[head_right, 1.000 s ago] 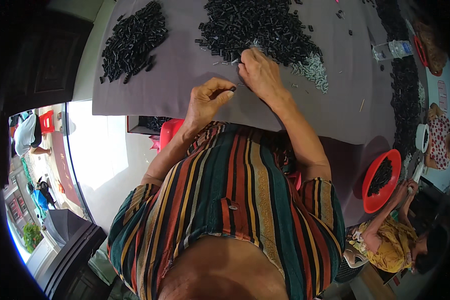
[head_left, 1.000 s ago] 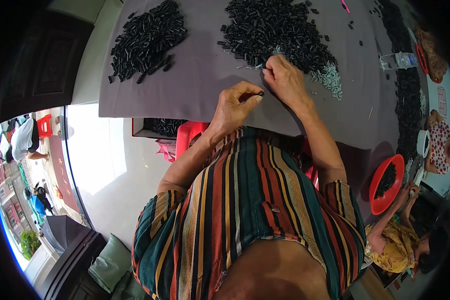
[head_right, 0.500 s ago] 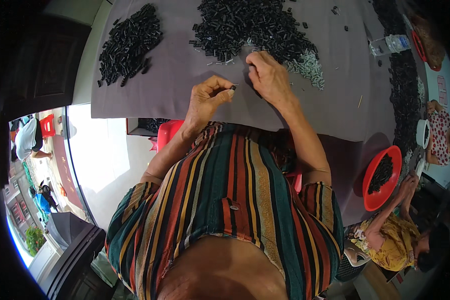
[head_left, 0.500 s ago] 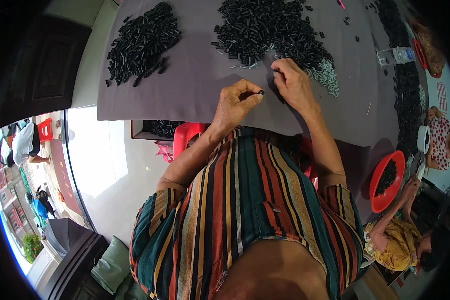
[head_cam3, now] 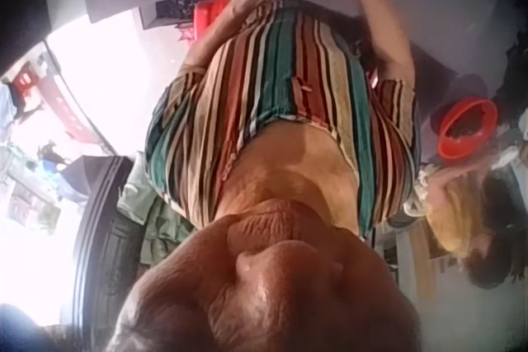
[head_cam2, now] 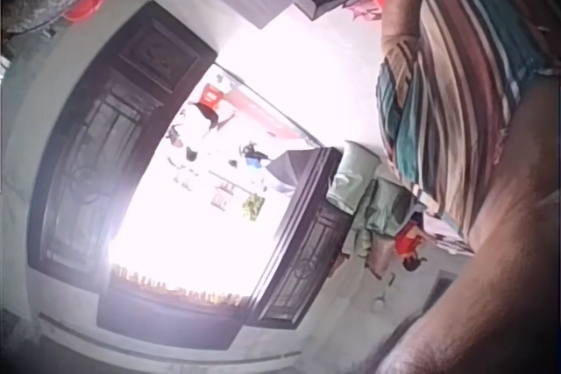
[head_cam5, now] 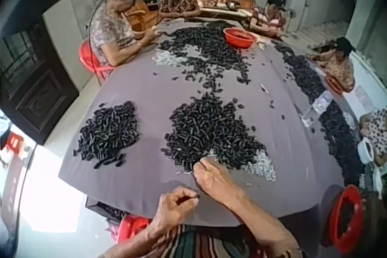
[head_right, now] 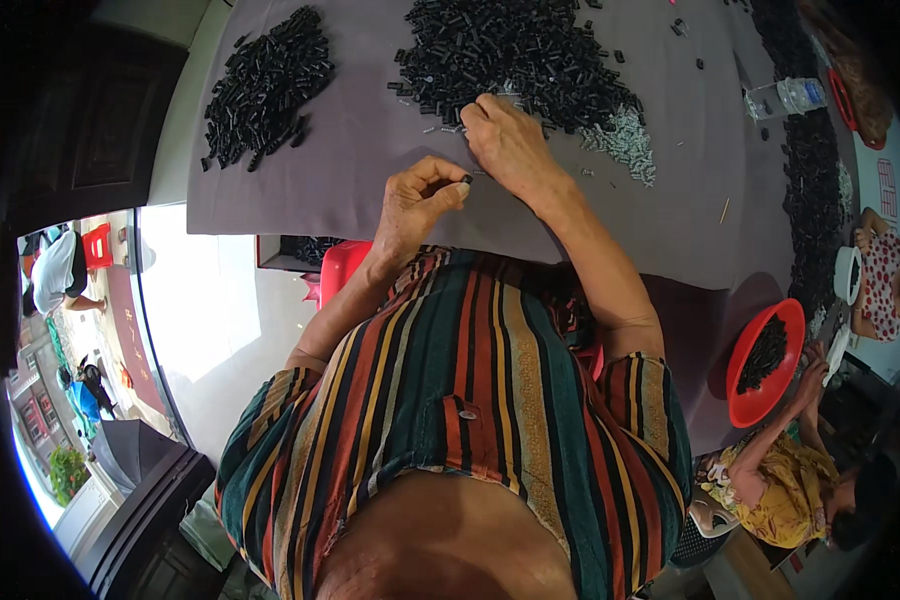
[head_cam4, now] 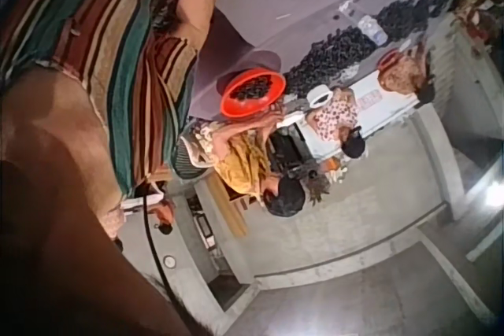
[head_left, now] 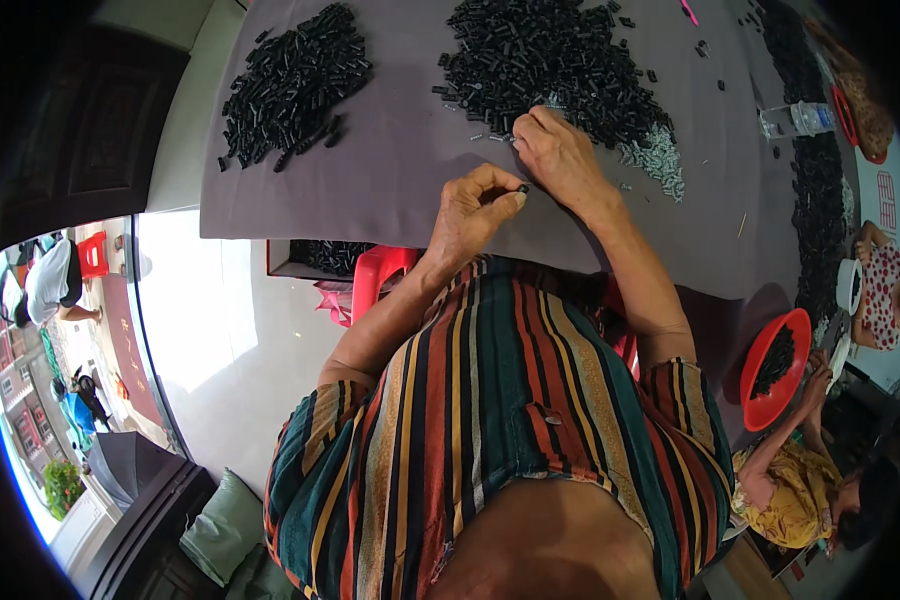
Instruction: The person picks up a small black plastic component and a thin metal pin by hand, inserts the pin into the component, and places the assembled piece back onto the table.
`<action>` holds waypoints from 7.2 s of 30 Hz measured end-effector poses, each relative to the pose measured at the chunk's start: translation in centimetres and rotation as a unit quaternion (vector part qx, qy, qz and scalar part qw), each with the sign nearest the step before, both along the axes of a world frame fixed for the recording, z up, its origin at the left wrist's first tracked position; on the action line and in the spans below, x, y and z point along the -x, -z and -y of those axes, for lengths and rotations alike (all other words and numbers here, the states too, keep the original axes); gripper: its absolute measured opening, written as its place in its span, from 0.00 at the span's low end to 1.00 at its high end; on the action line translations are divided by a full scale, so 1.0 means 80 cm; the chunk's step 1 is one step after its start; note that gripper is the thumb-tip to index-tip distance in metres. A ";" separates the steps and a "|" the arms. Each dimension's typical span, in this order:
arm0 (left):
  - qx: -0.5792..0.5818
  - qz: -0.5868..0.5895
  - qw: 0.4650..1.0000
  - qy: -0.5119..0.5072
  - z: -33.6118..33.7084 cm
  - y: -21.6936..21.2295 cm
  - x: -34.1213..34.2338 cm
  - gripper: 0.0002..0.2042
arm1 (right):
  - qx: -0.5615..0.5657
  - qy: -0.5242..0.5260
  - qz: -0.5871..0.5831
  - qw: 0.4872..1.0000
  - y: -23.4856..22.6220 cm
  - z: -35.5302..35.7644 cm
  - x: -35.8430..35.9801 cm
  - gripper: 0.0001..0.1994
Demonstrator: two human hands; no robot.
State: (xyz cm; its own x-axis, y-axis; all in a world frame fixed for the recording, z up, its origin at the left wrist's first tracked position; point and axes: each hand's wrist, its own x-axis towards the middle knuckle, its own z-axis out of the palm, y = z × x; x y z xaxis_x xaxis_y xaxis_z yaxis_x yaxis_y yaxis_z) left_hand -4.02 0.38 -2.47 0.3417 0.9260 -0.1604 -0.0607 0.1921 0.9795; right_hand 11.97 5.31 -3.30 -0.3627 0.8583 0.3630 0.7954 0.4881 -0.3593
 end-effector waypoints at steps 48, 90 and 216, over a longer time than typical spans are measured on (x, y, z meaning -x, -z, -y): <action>-0.010 -0.008 1.000 -0.002 0.001 0.003 -0.006 0.04 | 0.117 0.047 -0.350 0.928 -0.007 0.033 -0.028 0.03; -0.090 0.101 0.986 -0.096 -0.009 0.013 -0.039 0.06 | 0.298 -0.012 -0.451 0.841 -0.023 0.062 -0.022 0.08; -0.078 0.025 0.997 0.008 -0.009 -0.007 -0.033 0.03 | 0.150 0.030 -0.420 0.895 -0.035 0.078 -0.032 0.04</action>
